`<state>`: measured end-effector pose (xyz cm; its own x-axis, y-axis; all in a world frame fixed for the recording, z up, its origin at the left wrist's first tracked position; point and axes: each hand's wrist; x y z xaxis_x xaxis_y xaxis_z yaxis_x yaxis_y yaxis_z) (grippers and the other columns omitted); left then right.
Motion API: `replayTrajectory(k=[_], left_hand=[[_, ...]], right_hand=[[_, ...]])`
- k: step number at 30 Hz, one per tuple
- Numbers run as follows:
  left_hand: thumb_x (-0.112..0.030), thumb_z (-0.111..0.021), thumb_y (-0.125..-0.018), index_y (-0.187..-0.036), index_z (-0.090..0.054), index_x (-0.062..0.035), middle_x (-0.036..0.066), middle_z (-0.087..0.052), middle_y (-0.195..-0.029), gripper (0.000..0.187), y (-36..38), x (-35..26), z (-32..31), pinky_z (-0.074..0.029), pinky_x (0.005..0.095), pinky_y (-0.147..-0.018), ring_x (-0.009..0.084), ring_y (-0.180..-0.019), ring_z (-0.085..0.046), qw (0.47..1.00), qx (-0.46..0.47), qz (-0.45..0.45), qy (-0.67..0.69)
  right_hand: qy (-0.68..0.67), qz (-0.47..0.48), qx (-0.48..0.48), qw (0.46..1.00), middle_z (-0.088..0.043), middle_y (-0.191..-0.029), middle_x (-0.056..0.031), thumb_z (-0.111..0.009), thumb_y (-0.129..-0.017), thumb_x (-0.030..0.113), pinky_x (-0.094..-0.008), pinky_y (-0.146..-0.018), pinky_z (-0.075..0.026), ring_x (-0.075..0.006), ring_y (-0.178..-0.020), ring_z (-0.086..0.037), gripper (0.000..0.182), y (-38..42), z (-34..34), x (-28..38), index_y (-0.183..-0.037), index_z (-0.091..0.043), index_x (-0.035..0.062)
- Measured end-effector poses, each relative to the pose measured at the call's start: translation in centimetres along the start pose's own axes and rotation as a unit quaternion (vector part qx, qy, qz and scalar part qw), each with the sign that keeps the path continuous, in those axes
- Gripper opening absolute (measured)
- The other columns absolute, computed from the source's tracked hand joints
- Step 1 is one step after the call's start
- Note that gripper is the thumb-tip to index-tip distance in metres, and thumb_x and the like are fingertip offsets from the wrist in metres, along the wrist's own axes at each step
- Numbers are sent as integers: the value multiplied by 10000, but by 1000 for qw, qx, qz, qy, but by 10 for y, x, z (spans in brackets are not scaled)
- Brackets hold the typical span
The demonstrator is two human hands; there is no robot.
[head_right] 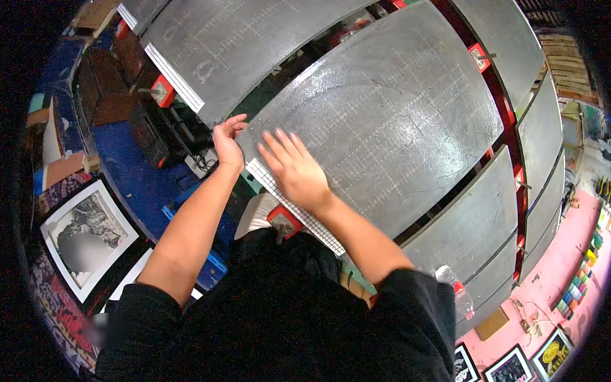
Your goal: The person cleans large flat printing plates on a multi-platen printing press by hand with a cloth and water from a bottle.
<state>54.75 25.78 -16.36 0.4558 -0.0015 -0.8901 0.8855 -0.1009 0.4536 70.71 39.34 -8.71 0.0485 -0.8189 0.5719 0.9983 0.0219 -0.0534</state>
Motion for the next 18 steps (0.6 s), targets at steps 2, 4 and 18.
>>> replayTrajectory(k=[2, 4, 18], left_hand=[[-328, -352, -983, -1021, -769, 47, 140, -737, -857, 562, -1, -7, -4, -496, 322, -781, 216, -780, -646, 999, 3, -18, -31], [-352, -346, -995, -1029, -766, 45, 124, -763, -956, 579, -1, -1, -2, -467, 338, -861, 205, -841, -637, 999, -22, -14, -29], [-290, -388, -989, -960, -790, 61, 154, -742, -819, 534, 5, -10, -7, -493, 360, -758, 242, -758, -648, 978, -64, -68, -187]], right_hand=[[-8, 19, -49, 999, -439, -1632, -153, -629, -885, 123, -541, -1266, -278, -369, -1538, -370, 660, -42, 6, -27, -1531, -506, 66], [47, 39, -46, 997, -469, -1612, -158, -597, -918, 115, -554, -1252, -297, -357, -1520, -403, 594, -58, 18, -51, -1508, -535, 91], [191, -181, -166, 950, -583, -1463, -240, -512, -984, 108, -557, -1201, -380, -454, -1378, -535, 406, 35, 80, -121, -1366, -609, 13]])
Point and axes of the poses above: each hand's wrist, its own y-axis away from the middle knuckle, its own z-axis out of the back of the hand, x = y × z
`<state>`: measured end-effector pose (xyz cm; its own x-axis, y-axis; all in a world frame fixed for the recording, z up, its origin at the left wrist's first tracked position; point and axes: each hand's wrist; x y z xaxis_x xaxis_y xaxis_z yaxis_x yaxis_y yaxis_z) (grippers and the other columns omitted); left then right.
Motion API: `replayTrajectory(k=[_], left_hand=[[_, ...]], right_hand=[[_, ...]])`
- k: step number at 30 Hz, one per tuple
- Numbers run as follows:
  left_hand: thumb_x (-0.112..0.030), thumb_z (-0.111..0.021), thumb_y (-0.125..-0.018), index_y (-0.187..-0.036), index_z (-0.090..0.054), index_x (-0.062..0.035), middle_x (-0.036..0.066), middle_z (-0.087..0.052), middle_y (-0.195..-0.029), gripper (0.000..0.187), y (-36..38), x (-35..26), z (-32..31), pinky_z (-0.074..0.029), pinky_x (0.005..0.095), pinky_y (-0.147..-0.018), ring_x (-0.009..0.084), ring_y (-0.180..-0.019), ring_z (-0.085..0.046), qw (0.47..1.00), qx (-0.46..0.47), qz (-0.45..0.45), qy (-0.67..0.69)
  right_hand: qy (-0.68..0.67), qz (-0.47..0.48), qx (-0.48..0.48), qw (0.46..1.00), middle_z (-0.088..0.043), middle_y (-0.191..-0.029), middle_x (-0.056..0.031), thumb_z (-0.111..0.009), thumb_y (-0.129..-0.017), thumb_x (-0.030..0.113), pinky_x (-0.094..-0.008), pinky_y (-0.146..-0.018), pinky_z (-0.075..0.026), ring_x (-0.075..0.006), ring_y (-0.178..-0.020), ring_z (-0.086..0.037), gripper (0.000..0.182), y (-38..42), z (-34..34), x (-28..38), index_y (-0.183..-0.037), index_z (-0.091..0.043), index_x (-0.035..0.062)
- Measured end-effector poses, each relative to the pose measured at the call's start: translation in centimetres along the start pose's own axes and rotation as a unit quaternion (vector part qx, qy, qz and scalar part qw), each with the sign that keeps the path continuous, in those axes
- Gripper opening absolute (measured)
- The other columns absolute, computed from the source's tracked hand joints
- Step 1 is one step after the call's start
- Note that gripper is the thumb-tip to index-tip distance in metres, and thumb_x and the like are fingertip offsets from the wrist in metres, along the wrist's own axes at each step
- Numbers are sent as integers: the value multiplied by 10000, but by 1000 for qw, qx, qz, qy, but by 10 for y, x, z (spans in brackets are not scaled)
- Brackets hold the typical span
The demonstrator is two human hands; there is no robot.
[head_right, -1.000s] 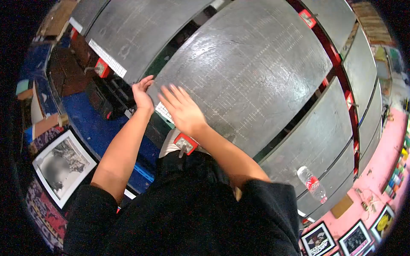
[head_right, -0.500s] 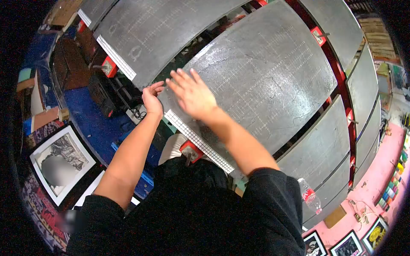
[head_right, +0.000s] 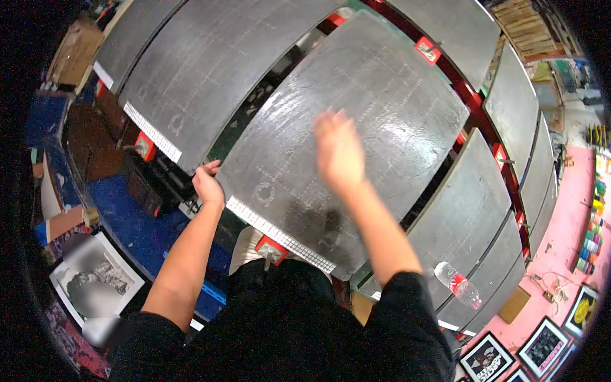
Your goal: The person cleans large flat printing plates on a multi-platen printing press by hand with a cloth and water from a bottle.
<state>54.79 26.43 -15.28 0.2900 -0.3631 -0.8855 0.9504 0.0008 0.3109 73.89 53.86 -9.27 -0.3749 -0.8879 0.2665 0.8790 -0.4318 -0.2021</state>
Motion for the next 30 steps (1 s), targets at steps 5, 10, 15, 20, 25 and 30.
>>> replayTrajectory(k=[5, 10, 15, 20, 25, 30], left_hand=[[-285, -372, -1017, -985, -785, 72, 113, -703, -798, 547, -6, 13, 3, -489, 346, -763, 216, -759, -631, 999, 30, -25, 11], [-312, -398, -1013, -974, -778, 85, 127, -720, -836, 551, -10, 13, 2, -494, 344, -768, 222, -779, -644, 1000, 17, -9, -10], [-326, -413, -997, -986, -770, 95, 157, -748, -905, 553, -16, 18, 6, -508, 360, -812, 254, -827, -672, 1000, 18, 1, -12], [-340, -418, -997, -989, -760, 112, 192, -757, -1010, 567, -16, 12, -1, -526, 380, -916, 285, -945, -705, 1000, -3, 0, -4], [-409, -423, -1037, -1049, -751, 108, 182, -762, -1068, 612, -20, 10, 3, -514, 365, -980, 280, -1017, -709, 998, 53, 5, 30], [-561, -476, -1085, -1434, -561, 38, 171, -601, -1405, 698, -20, 20, 44, -347, 387, -1176, 288, -1343, -528, 968, 225, 74, -80]], right_hand=[[-144, 63, 135, 978, -560, -1521, -175, -517, -970, 52, -584, -1241, -305, -397, -1439, -496, 472, 124, 37, 15, -1432, -605, 89], [87, -228, -100, 965, -509, -1565, -235, -531, -1019, 150, -626, -1222, -279, -448, -1483, -428, 456, 72, 55, -193, -1465, -577, 64], [160, -296, -246, 909, -538, -1521, -266, -588, -995, 124, -555, -1216, -345, -462, -1437, -471, 490, 37, 23, -255, -1475, -549, 35], [20, -143, -84, 986, -475, -1573, -274, -568, -927, 28, -604, -1238, -310, -495, -1453, -446, 582, 103, 25, -45, -1505, -500, 26], [-117, -100, 51, 987, -389, -1636, -237, -694, -903, 144, -565, -1252, -306, -432, -1518, -375, 639, 191, 49, 62, -1506, -501, 58], [-127, -288, -26, 949, -364, -1656, -211, -815, -840, 221, -568, -1255, -273, -411, -1534, -350, 681, 206, 58, 45, -1447, -545, 73]])
Point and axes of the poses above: each hand's wrist, its own y-axis away from the middle knuckle, its own z-axis out of the back of the hand, x = y × z
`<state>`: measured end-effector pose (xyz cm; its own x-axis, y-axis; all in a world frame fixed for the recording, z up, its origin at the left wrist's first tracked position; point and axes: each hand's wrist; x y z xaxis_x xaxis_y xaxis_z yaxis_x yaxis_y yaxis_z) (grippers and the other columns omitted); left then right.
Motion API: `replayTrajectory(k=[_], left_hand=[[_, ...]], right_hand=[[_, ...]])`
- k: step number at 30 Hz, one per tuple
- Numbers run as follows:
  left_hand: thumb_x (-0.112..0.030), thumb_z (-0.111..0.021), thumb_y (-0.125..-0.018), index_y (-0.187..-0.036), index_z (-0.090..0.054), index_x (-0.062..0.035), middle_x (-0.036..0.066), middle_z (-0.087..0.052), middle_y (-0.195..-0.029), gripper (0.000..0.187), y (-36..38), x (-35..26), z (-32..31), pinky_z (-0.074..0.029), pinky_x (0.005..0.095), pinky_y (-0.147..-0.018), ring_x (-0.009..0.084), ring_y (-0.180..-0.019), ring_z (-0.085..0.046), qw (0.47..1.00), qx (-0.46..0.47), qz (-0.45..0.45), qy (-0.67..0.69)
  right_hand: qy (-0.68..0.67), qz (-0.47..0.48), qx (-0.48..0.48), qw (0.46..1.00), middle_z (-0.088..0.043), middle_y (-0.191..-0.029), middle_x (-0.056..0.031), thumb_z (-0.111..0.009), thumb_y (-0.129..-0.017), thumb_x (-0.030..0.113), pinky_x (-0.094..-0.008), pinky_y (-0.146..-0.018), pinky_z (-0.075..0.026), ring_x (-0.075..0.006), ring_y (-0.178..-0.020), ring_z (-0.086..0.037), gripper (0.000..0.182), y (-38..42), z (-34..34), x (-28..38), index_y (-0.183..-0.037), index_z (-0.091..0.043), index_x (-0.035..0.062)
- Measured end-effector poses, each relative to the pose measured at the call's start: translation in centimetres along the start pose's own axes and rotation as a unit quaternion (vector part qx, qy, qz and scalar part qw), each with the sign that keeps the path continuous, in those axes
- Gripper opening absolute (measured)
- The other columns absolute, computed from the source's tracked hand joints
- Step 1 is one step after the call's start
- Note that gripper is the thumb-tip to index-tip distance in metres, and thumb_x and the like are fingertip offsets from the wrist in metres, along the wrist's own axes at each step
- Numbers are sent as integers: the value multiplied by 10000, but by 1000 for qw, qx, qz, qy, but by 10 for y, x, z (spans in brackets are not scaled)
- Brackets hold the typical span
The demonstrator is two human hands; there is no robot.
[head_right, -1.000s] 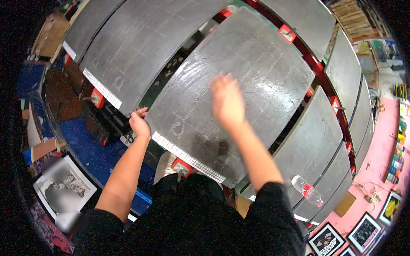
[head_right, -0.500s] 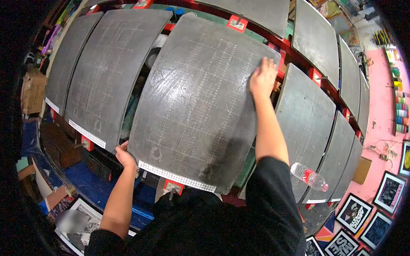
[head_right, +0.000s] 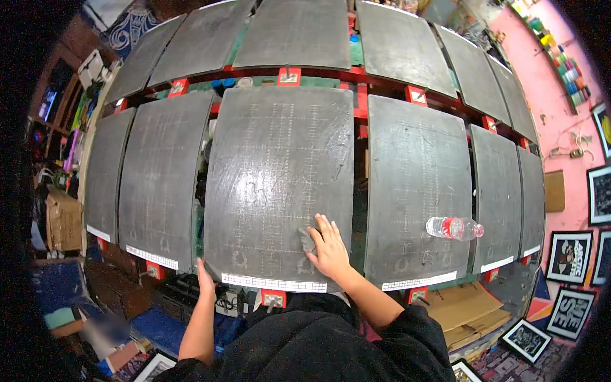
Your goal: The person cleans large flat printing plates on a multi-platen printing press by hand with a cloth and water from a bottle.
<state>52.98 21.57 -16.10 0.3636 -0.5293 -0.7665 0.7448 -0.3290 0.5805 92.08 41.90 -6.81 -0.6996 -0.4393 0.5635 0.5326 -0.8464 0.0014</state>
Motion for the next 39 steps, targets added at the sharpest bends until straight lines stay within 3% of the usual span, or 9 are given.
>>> replayTrajectory(k=[3, 5, 10, 17, 20, 24, 33, 36, 39], left_hand=[[-292, -606, -1033, -1530, -422, 26, 273, -392, -1546, 618, 93, -17, -6, -266, 516, -1223, 442, -1445, -363, 905, -100, -236, -339], [-156, -680, -905, -1476, -450, 21, 276, -392, -1537, 641, 150, -65, -34, -258, 535, -1215, 429, -1446, -359, 842, 63, -435, -313], [-255, -810, -827, -1176, -719, -137, 157, -575, -1441, 379, 149, -130, -156, -309, 579, -1219, 404, -1425, -456, 627, 458, -559, -290], [-376, -756, -885, -1286, -622, -160, 88, -556, -1327, 475, 124, -113, -269, -379, 536, -1111, 289, -1272, -521, 356, 541, -671, -361], [-359, -737, -904, -1241, -634, -172, 68, -560, -1223, 399, 128, -108, -282, -409, 487, -1004, 269, -1159, -536, 359, 522, -693, -344], [-311, -739, -890, -1193, -650, -199, 88, -572, -1230, 336, 120, -117, -336, -416, 499, -967, 302, -1194, -538, 360, 495, -711, -345], [-365, -659, -987, -1182, -659, -164, 129, -603, -1247, 279, 7, -261, -639, -445, 553, -1024, 348, -1253, -541, 528, 184, -734, -387], [-364, -648, -995, -1180, -649, -132, 147, -611, -1214, 297, 16, -257, -651, -449, 554, -1002, 361, -1216, -554, 570, 149, -723, -360], [-300, -651, -973, -1147, -616, -39, 190, -602, -1185, 316, 63, -201, -562, -436, 559, -925, 391, -1108, -549, 479, 255, -758, -362]], right_hand=[[49, -45, -8, 998, -315, -1671, -245, -820, -843, 250, -596, -1260, -227, -425, -1550, -316, 702, 2, -15, 13, -1453, -532, 55], [73, -67, -25, 995, -308, -1672, -254, -826, -839, 263, -604, -1263, -208, -428, -1558, -300, 725, 4, -13, 20, -1461, -522, 47], [-30, -200, -226, 953, -360, -1632, -242, -812, -855, 230, -555, -1261, -212, -419, -1542, -314, 784, 56, -1, 40, -1519, -446, 32], [-200, -620, -555, 517, -592, -1258, -153, -756, -1000, 338, -383, -905, -510, -255, -1052, -593, 688, 211, -52, -35, -1450, -422, -63], [-523, -491, -569, 402, -675, -1288, -162, -657, -1020, 533, -378, -923, -538, -275, -1081, -665, 732, 200, -27, -87, -1406, -552, -81], [-389, -645, -606, 256, -707, -1247, -157, -650, -1016, 545, -398, -910, -559, -271, -1035, -691, 690, 154, -4, -112, -1282, -659, -92], [-256, -679, -611, 317, -730, -1190, -140, -662, -986, 593, -388, -926, -540, -253, -1006, -687, 752, 136, 2, -102, -1239, -693, -114], [-219, -709, -594, 311, -746, -1137, -152, -653, -1012, 543, -390, -894, -537, -248, -963, -677, 695, 133, 3, -101, -1200, -703, -123], [-198, -715, -592, 314, -760, -1085, -167, -646, -1034, 497, -394, -860, -532, -243, -919, -669, 643, 134, 3, -105, -1168, -711, -129]])
Point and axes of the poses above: each hand's wrist, its own y-axis away from the middle knuckle, its own z-axis out of the back of the hand, x = y × z
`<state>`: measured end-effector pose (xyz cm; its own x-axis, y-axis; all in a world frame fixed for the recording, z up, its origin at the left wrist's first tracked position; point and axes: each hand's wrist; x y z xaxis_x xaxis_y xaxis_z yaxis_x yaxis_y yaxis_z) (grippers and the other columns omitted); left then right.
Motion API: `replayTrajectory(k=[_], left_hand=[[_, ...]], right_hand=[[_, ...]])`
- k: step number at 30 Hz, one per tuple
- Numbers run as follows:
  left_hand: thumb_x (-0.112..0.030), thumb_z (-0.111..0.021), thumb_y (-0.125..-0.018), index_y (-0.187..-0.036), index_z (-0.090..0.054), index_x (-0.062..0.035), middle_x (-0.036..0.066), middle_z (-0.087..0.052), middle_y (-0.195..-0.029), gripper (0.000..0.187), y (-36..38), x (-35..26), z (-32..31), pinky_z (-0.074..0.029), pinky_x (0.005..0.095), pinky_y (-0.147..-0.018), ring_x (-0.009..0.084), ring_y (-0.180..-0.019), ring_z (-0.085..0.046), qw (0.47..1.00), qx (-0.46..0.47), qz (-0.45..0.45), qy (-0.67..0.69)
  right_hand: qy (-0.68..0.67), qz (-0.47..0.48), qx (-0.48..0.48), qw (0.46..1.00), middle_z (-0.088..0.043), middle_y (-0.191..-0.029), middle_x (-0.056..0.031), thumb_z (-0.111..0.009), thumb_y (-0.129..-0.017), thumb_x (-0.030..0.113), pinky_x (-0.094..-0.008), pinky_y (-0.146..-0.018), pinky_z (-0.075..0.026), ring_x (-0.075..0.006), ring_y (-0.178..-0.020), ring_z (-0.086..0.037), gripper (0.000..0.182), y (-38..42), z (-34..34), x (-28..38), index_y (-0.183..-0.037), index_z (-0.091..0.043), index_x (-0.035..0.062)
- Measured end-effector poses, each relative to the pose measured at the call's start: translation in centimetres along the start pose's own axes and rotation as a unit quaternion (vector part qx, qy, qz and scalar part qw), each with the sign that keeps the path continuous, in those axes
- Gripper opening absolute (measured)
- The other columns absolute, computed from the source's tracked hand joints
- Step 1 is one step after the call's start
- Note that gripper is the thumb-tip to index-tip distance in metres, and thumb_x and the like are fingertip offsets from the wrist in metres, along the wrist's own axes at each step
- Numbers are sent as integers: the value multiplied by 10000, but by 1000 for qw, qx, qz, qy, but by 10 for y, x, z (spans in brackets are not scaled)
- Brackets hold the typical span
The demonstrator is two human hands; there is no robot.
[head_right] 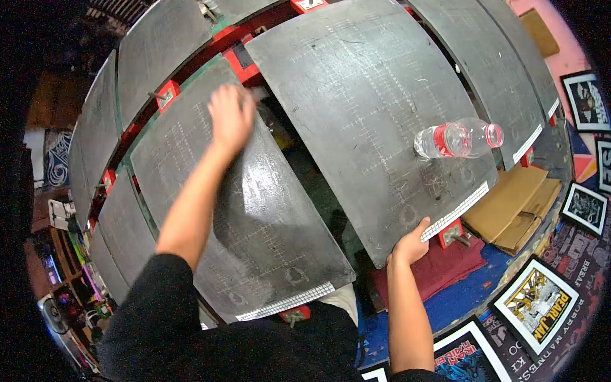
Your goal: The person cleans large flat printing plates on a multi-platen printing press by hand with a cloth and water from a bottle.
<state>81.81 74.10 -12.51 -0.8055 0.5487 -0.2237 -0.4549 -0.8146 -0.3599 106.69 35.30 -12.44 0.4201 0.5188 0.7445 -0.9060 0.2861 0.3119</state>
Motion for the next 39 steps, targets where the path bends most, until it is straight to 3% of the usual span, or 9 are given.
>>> replayTrajectory(k=[3, 6, 14, 22, 25, 29, 31, 36, 39], left_hand=[[-192, -716, -907, -1065, -590, -62, 201, -587, -1149, 240, 128, -69, 58, -412, 542, -928, 411, -1097, -545, 973, 94, -141, 158], [-190, -718, -908, -1063, -590, -61, 201, -588, -1160, 239, 119, -39, 60, -411, 534, -947, 411, -1108, -544, 976, 93, -125, 152], [-334, -671, -977, -1115, -650, -133, 138, -617, -1176, 245, -97, 95, -33, -449, 567, -980, 372, -1181, -565, 988, -67, 122, -63], [-143, -750, -870, -1095, -656, -94, 169, -590, -1213, 248, 201, -84, 87, -400, 529, -971, 368, -1169, -539, 955, 184, -142, 182], [-151, -755, -873, -1031, -651, -96, 171, -590, -1181, 197, 174, -38, 87, -404, 531, -956, 358, -1148, -540, 969, 171, -115, 132], [-270, -682, -957, -1051, -676, -116, 158, -629, -1165, 180, 47, 45, 24, -435, 545, -928, 393, -1106, -566, 998, -36, 42, 10], [-267, -679, -944, -1050, -714, -153, 149, -643, -1216, 159, 30, 10, 8, -456, 559, -925, 381, -1144, -576, 995, -39, 88, -13], [-247, -755, -850, -1044, -695, -118, 177, -603, -1197, 240, 201, -156, 54, -423, 536, -979, 403, -1184, -541, 975, 123, -126, 137], [-224, -765, -868, -1037, -658, -75, 172, -614, -1171, 250, 252, -141, 84, -441, 524, -962, 355, -1120, -587, 949, 167, -154, 218]], right_hand=[[6, 0, 3, 1000, -764, -1063, -164, -644, -1036, 496, -392, -854, -530, -237, -906, -668, 642, 0, 2, -2, -1168, -713, -128], [18, -2, 10, 1000, -764, -1079, -163, -643, -1016, 546, -387, -874, -528, -241, -932, -678, 690, 0, 4, -2, -1175, -719, -121], [31, 5, -1, 999, -771, -1076, -175, -633, -1034, 513, -390, -879, -534, -248, -932, -695, 655, 4, 2, 5, -1160, -723, -124], [66, 16, -21, 997, -769, -1127, -226, -625, -1029, 523, -429, -901, -531, -323, -992, -720, 662, -2, -2, 0, -1167, -725, -117], [5, 26, 3, 1000, -761, -1129, -249, -624, -1016, 552, -453, -912, -521, -354, -1003, -717, 690, 5, 0, 4, -1151, -727, -117], [64, 7, -20, 998, -761, -1129, -251, -634, -992, 585, -457, -928, -516, -374, -1037, -716, 713, 3, 0, 5, -1143, -732, -105], [79, -4, -25, 997, -760, -1143, -251, -628, -987, 598, -460, -940, -515, -382, -1064, -714, 725, 6, 1, 7, -1153, -732, -100], [108, -16, -17, 994, -759, -1166, -240, -625, -957, 645, -475, -966, -522, -400, -1103, -711, 749, 0, 3, 5, -1162, -754, -64], [101, -33, -14, 994, -760, -1163, -243, -624, -953, 651, -478, -951, -529, -397, -1092, -716, 754, 10, 5, 14, -1152, -755, -64]])
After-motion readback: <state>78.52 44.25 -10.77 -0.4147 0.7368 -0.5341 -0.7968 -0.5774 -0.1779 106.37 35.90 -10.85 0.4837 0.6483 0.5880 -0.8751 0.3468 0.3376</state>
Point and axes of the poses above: each hand's wrist, its own y-axis away from the middle knuckle, its own z-axis out of the back of the hand, x = y × z
